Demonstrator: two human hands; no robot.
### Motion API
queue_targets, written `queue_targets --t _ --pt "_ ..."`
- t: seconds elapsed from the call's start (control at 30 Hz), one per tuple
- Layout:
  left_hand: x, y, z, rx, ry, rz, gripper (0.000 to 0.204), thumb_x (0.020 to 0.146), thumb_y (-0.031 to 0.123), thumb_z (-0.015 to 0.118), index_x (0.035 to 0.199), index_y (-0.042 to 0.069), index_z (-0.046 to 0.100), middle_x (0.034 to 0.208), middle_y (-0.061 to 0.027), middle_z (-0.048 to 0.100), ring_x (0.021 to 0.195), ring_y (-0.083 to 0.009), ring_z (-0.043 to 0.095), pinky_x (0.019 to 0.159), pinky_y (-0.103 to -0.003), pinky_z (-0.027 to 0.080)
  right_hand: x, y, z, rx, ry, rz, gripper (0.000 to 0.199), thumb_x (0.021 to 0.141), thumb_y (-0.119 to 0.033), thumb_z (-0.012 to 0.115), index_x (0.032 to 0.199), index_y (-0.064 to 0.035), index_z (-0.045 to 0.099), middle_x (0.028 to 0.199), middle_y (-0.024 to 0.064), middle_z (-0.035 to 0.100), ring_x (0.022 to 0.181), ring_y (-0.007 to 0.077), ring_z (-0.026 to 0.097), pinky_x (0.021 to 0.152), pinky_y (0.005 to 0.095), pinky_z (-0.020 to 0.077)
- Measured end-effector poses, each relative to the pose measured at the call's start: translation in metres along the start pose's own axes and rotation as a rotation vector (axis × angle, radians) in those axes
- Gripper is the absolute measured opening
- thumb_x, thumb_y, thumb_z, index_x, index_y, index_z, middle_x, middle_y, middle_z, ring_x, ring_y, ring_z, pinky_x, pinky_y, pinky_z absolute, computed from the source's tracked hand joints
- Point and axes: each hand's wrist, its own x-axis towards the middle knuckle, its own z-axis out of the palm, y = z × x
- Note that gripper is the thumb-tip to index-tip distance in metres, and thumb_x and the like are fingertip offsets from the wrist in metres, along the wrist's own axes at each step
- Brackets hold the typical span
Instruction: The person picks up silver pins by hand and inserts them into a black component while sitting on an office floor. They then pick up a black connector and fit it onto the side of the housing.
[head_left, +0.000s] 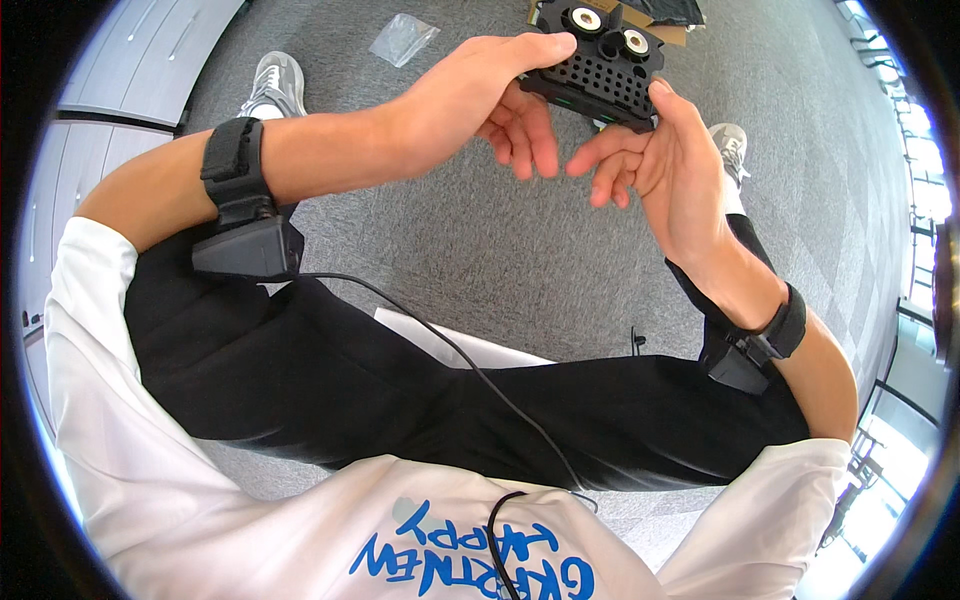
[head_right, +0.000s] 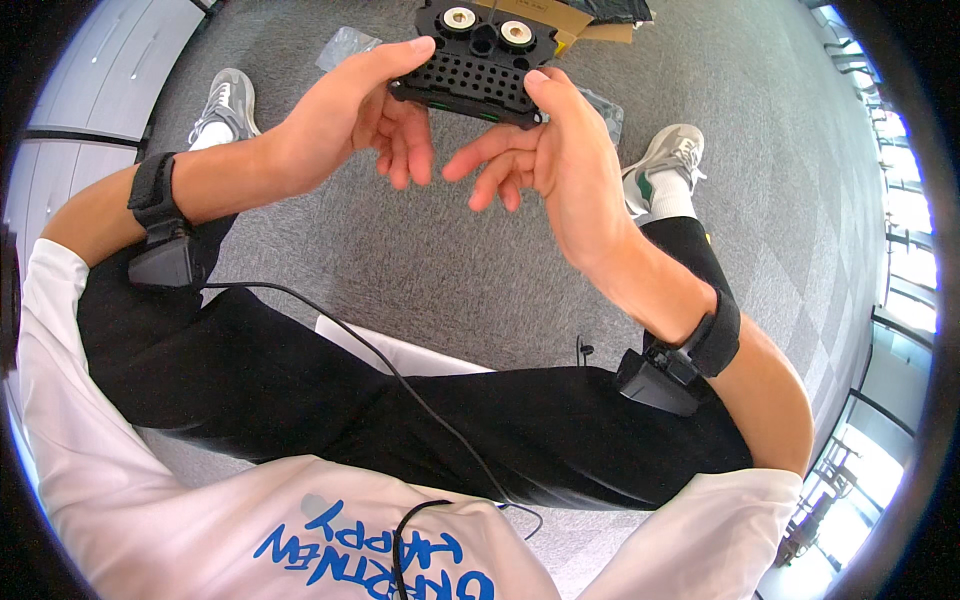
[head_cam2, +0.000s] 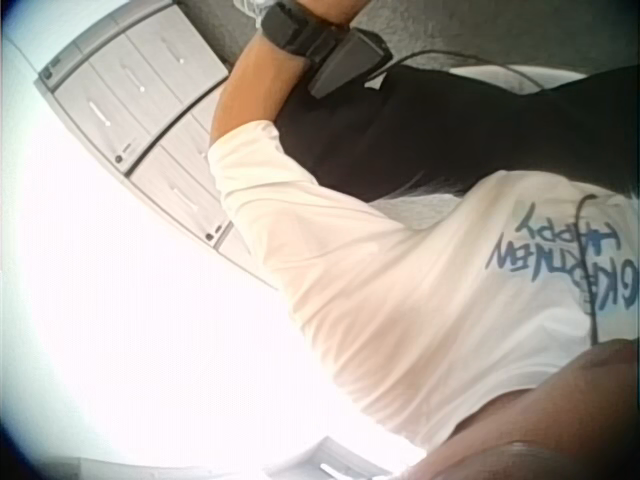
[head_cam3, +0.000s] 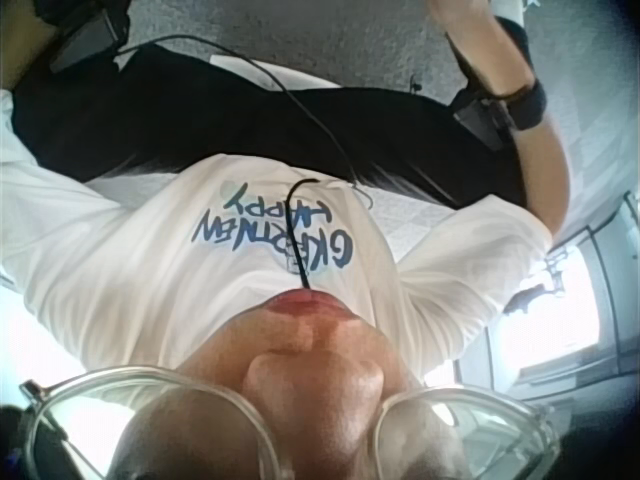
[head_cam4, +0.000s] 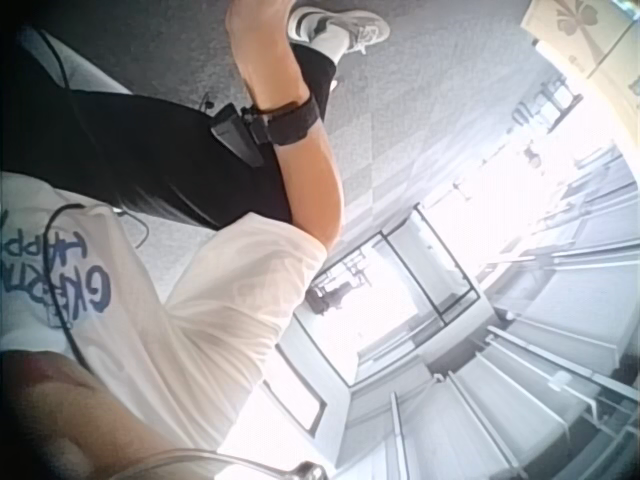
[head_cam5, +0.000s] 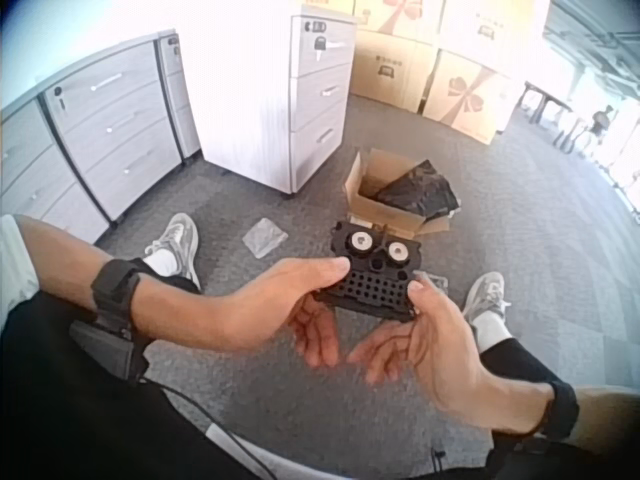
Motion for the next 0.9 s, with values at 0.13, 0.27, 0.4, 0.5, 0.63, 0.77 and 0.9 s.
queue_targets --t 0.13,0.27,0.4,0.5,0.63,0.77,0.9 --pt "0.000 0.001 0.005 0.038 0.099 -0.015 0.055 0.099 0.048 0.045 0.106 -0.003 0.065 0.066 -0.0130 0.068 0.052 -0.0133 0.060 0.051 -0.026 0.045 0.000 0.001 0.002 -0.007 0.014 0.013 0.046 0.103 -0.044 0.031 0.121 -0.0047 0.046 0.085 0.0211 0.071 0.059 0.0181 0.066 0.053 0.0253 0.0445" --pt "-0.002 0.008 0.003 0.178 0.122 -0.030 0.052 0.099 0.046 0.048 0.107 -0.003 0.065 0.063 -0.0118 0.067 0.047 -0.0105 0.055 0.048 -0.025 0.043 -0.002 -0.003 0.007 -0.001 0.030 0.015 0.038 0.105 -0.036 0.033 0.121 -0.0038 0.046 0.085 0.0225 0.071 0.060 0.0188 0.069 0.049 0.0222 0.0443" --pt "-0.001 0.008 0.006 0.204 0.140 -0.009 0.051 0.100 0.044 0.048 0.109 -0.002 0.065 0.063 -0.0116 0.067 0.046 -0.0089 0.051 0.048 -0.024 0.041 -0.002 -0.001 0.005 0.016 0.031 0.019 0.037 0.106 -0.035 0.033 0.121 -0.0034 0.046 0.087 0.0234 0.071 0.064 0.0192 0.071 0.048 0.0208 0.0440" --pt "-0.002 0.009 0.008 0.210 0.147 -0.001 0.050 0.100 0.043 0.047 0.109 -0.002 0.065 0.064 -0.0115 0.068 0.046 -0.0086 0.051 0.048 -0.024 0.041 -0.002 -0.002 0.006 0.027 0.029 0.017 0.038 0.106 -0.035 0.033 0.122 -0.0034 0.047 0.087 0.0229 0.071 0.063 0.0191 0.070 0.048 0.0211 0.0440" --pt "0.000 0.003 0.009 0.210 0.193 0.033 0.051 0.101 0.049 0.043 0.103 0.003 0.065 0.058 -0.0083 0.064 0.039 -0.0073 0.050 0.039 -0.020 0.036 -0.002 -0.004 0.008 0.007 0.039 0.025 0.037 0.106 -0.035 0.033 0.121 -0.0041 0.047 0.086 0.0226 0.071 0.062 0.0190 0.069 0.049 0.0220 0.0443" --pt "0.000 0.001 0.011 0.189 0.209 0.027 0.053 0.101 0.050 0.042 0.094 0.004 0.066 0.057 -0.0076 0.064 0.039 -0.0080 0.050 0.040 -0.021 0.036 -0.001 -0.001 0.007 0.009 0.051 0.014 0.036 0.106 -0.037 0.033 0.117 -0.0054 0.047 0.085 0.0228 0.071 0.058 0.0189 0.067 0.051 0.0240 0.0451" --pt "0.000 0.001 0.008 0.134 0.152 0.015 0.056 0.100 0.052 0.041 0.083 0.004 0.066 0.058 -0.0085 0.064 0.041 -0.0094 0.051 0.043 -0.022 0.038 -0.001 -0.001 0.005 0.020 0.029 0.014 0.037 0.105 -0.039 0.034 0.116 -0.0058 0.046 0.085 0.0220 0.071 0.058 0.0184 0.066 0.053 0.0249 0.0453"
